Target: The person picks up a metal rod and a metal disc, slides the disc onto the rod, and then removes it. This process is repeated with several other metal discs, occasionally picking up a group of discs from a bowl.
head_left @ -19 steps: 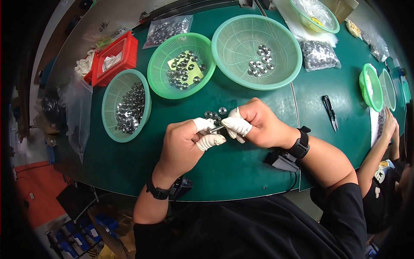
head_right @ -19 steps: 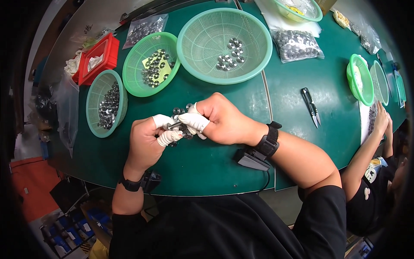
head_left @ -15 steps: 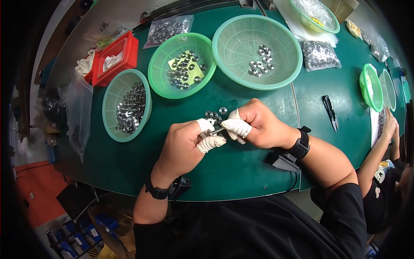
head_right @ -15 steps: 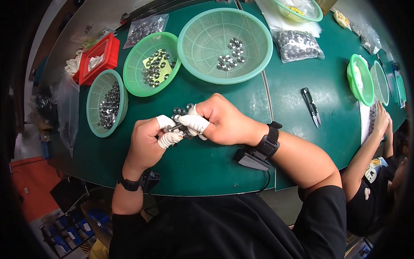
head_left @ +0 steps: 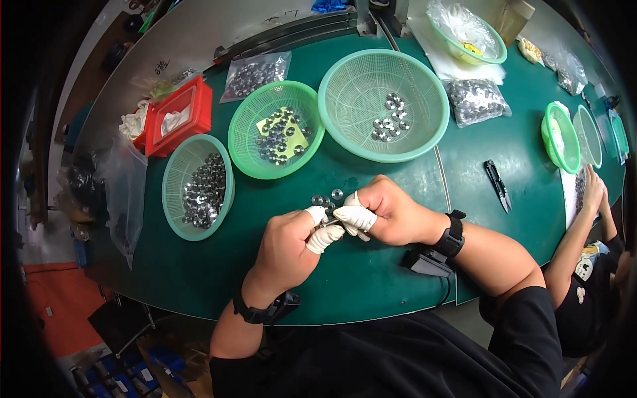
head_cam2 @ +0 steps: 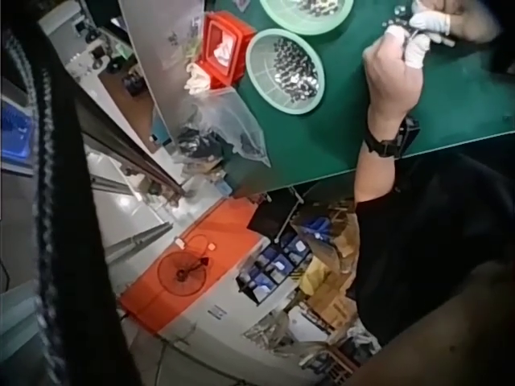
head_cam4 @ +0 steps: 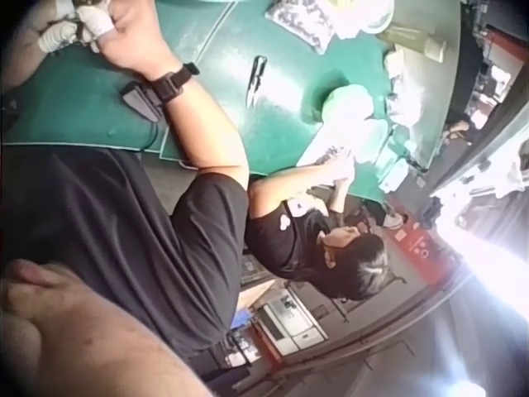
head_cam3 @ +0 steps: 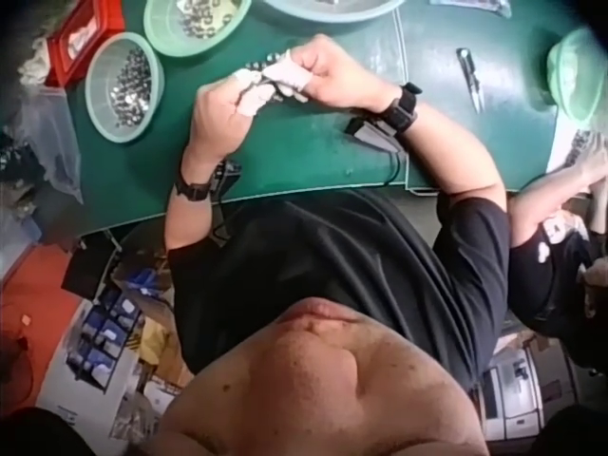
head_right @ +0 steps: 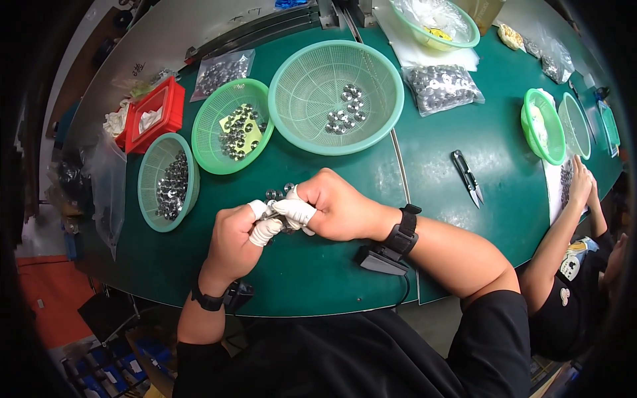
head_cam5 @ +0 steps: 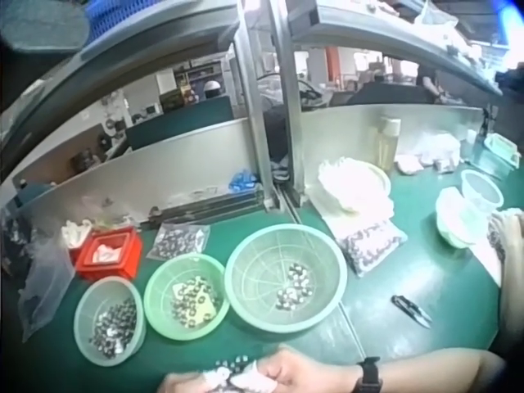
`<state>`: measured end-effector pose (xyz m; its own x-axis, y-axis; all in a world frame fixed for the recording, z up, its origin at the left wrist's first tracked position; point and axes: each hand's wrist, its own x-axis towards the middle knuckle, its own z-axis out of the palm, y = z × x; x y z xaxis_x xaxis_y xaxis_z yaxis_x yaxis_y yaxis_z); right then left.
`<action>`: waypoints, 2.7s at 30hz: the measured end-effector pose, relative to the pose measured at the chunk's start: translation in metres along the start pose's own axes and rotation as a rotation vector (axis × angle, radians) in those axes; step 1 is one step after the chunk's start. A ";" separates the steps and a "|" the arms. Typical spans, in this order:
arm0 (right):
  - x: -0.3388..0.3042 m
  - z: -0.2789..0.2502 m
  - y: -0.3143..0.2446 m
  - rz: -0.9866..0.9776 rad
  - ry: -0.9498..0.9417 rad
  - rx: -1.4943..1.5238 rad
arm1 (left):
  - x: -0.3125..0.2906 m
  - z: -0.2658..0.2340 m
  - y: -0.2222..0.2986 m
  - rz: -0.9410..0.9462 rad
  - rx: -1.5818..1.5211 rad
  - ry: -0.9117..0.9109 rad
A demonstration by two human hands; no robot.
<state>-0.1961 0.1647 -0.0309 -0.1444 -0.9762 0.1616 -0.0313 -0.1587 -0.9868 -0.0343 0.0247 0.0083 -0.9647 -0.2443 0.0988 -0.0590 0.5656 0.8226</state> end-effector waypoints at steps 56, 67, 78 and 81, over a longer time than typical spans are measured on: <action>0.005 -0.007 -0.004 0.106 0.010 -0.036 | -0.020 -0.033 -0.017 0.049 0.307 -0.005; 0.006 -0.006 -0.001 0.044 -0.005 -0.055 | -0.017 -0.031 -0.017 -0.112 0.187 -0.016; 0.007 -0.007 -0.004 0.036 -0.017 -0.075 | -0.016 -0.036 -0.021 -0.200 0.090 -0.107; 0.007 -0.007 -0.003 0.050 -0.013 -0.064 | -0.018 -0.036 -0.020 -0.233 0.014 -0.069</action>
<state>-0.2041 0.1598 -0.0264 -0.1345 -0.9846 0.1120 -0.0876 -0.1007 -0.9911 -0.0068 -0.0107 0.0103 -0.9400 -0.3148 -0.1317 -0.2848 0.5111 0.8110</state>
